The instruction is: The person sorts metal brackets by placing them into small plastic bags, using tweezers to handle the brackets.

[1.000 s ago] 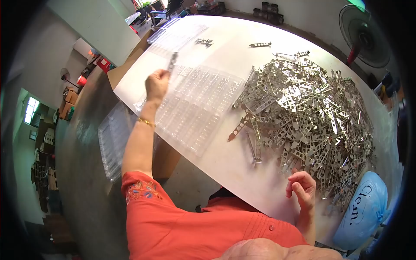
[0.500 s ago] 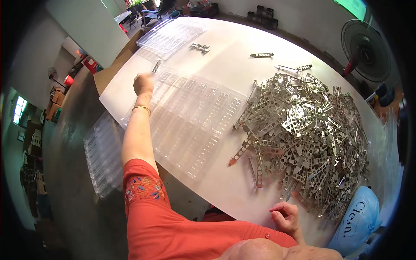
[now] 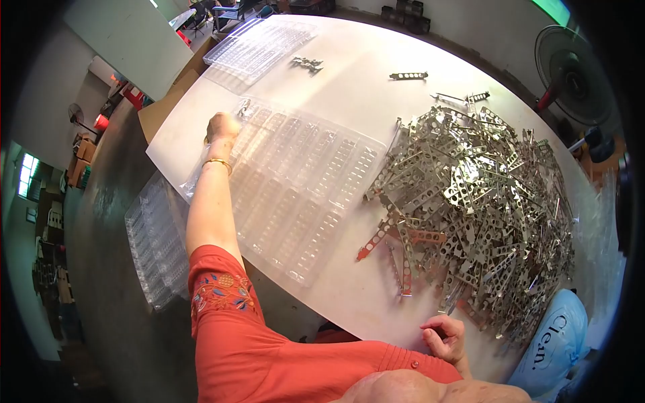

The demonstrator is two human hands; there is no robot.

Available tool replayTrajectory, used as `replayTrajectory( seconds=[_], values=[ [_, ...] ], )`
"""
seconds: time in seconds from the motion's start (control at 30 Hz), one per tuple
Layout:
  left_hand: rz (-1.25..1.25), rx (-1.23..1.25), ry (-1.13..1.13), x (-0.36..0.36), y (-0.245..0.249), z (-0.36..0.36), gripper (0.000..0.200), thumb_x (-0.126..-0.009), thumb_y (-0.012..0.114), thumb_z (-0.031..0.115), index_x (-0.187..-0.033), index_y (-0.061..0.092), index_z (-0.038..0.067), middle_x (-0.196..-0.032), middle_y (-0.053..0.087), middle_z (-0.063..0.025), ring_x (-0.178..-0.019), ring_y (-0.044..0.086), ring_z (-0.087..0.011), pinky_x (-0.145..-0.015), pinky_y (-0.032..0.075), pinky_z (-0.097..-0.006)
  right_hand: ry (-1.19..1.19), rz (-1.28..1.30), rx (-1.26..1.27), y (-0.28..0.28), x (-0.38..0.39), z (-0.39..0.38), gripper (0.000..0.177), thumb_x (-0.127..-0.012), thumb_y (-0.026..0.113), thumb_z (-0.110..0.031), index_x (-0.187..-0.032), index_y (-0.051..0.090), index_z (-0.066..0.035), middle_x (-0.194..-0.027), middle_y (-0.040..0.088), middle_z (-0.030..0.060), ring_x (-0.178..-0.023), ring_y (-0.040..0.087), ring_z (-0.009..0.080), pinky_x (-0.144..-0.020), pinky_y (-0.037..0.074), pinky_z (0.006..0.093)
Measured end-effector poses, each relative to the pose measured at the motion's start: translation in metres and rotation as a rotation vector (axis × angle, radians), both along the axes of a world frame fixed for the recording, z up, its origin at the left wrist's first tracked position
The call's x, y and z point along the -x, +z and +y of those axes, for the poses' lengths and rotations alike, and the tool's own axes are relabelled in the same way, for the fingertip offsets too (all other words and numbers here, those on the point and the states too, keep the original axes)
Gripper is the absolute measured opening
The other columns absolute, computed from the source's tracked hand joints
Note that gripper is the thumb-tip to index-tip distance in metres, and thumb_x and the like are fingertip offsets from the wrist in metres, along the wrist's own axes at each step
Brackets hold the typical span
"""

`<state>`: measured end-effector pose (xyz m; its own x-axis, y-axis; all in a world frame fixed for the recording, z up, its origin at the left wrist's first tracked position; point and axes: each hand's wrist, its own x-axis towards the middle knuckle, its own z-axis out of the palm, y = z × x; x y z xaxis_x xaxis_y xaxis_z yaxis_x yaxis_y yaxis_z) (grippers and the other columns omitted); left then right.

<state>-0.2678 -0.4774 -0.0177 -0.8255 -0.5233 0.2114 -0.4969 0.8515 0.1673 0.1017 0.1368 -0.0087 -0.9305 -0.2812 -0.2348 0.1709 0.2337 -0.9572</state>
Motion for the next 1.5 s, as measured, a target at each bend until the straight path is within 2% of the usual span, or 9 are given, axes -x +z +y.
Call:
replayTrajectory(
  seconds=[0.43, 0.53, 0.67, 0.77, 0.83, 0.9, 1.17, 1.27, 1.5],
  values=[
    [0.477, 0.154, -0.219, -0.034, 0.042, 0.034, 0.005, -0.080, 0.060, 0.009, -0.080, 0.062, 0.004, -0.082, 0.069, -0.0190, -0.080, 0.067, -0.0408, -0.074, 0.054, -0.0496, 0.101, 0.095, -0.002, -0.002, 0.002, 0.009, 0.008, -0.086, 0.071, -0.008, -0.088, 0.065, -0.002, -0.077, 0.064, 0.0057, -0.064, 0.058, 0.0125, -0.058, 0.046, 0.0264],
    [0.601, 0.118, -0.322, -0.063, 0.080, 0.084, 0.013, -0.083, 0.063, 0.008, -0.073, 0.054, 0.004, -0.067, 0.061, -0.0130, -0.063, 0.063, -0.0302, -0.064, 0.051, -0.0429, 0.144, 0.136, -0.009, 0.003, 0.005, 0.012, 0.015, -0.086, 0.071, -0.010, -0.079, 0.060, -0.002, -0.070, 0.060, 0.0065, -0.059, 0.053, 0.0134, -0.053, 0.042, 0.0280],
    [0.570, -0.276, -0.668, -0.154, 0.118, 0.202, 0.035, -0.088, 0.066, 0.003, -0.066, 0.039, 0.006, -0.056, 0.033, -0.0022, -0.057, 0.031, -0.0063, -0.050, 0.034, -0.0288, 0.216, 0.286, 0.038, -0.002, 0.005, 0.010, 0.033, -0.085, 0.072, -0.010, -0.064, 0.047, -0.003, -0.058, 0.045, 0.0087, -0.049, 0.042, 0.0192, -0.047, 0.031, 0.0341],
    [0.530, -0.287, -0.929, -0.222, 0.100, 0.267, 0.038, -0.088, 0.064, -0.004, -0.064, 0.036, 0.007, -0.055, 0.026, -0.0031, -0.049, 0.027, -0.0083, -0.044, 0.026, -0.0303, 0.283, 0.378, 0.076, -0.007, 0.006, 0.010, 0.041, -0.085, 0.071, -0.006, -0.060, 0.038, -0.005, -0.054, 0.038, 0.0082, -0.046, 0.038, 0.0227, -0.046, 0.027, 0.0363],
    [0.470, -0.388, -1.144, -0.258, 0.089, 0.306, 0.040, -0.083, 0.067, -0.008, -0.062, 0.036, 0.006, -0.055, 0.030, -0.0101, -0.043, 0.031, -0.0238, -0.042, 0.028, -0.0355, 0.308, 0.427, 0.094, -0.009, 0.007, 0.010, 0.045, -0.084, 0.070, -0.004, -0.059, 0.034, -0.006, -0.053, 0.035, 0.0072, -0.045, 0.035, 0.0237, -0.045, 0.025, 0.0368],
    [0.398, -0.483, -1.212, -0.282, 0.072, 0.339, 0.039, -0.081, 0.068, -0.009, -0.062, 0.037, 0.006, -0.053, 0.034, -0.0102, -0.042, 0.038, -0.0261, -0.042, 0.031, -0.0366, 0.318, 0.442, 0.104, -0.008, 0.007, 0.011, 0.047, -0.084, 0.072, -0.006, -0.058, 0.033, -0.004, -0.053, 0.035, 0.0094, -0.045, 0.034, 0.0259, -0.045, 0.026, 0.0384],
    [0.394, -0.373, -0.881, -0.272, 0.019, 0.368, 0.028, -0.085, 0.068, -0.002, -0.071, 0.045, 0.005, -0.059, 0.047, -0.0119, -0.047, 0.051, -0.0310, -0.047, 0.040, -0.0391, 0.326, 0.447, 0.154, -0.009, 0.004, 0.017, 0.045, -0.084, 0.071, -0.007, -0.058, 0.035, -0.004, -0.053, 0.036, 0.0094, -0.045, 0.036, 0.0254, -0.045, 0.027, 0.0380],
    [0.259, -0.224, -0.713, -0.257, 0.014, 0.359, 0.017, -0.090, 0.066, 0.011, -0.099, 0.053, 0.003, -0.093, 0.062, -0.0151, -0.069, 0.064, -0.0335, -0.061, 0.050, -0.0419, 0.312, 0.445, 0.164, -0.006, 0.003, 0.018, 0.044, -0.084, 0.071, -0.008, -0.058, 0.036, -0.005, -0.053, 0.036, 0.0095, -0.045, 0.037, 0.0254, -0.045, 0.028, 0.0377],
    [0.105, -0.312, -0.738, -0.248, -0.006, 0.352, 0.016, -0.091, 0.066, 0.014, -0.100, 0.060, 0.002, -0.087, 0.064, -0.0164, -0.069, 0.063, -0.0359, -0.064, 0.051, -0.0424, 0.300, 0.448, 0.151, -0.008, 0.001, 0.018, 0.043, -0.084, 0.071, -0.009, -0.058, 0.037, -0.004, -0.054, 0.037, 0.0101, -0.046, 0.037, 0.0263, -0.046, 0.029, 0.0384]
  ],
)
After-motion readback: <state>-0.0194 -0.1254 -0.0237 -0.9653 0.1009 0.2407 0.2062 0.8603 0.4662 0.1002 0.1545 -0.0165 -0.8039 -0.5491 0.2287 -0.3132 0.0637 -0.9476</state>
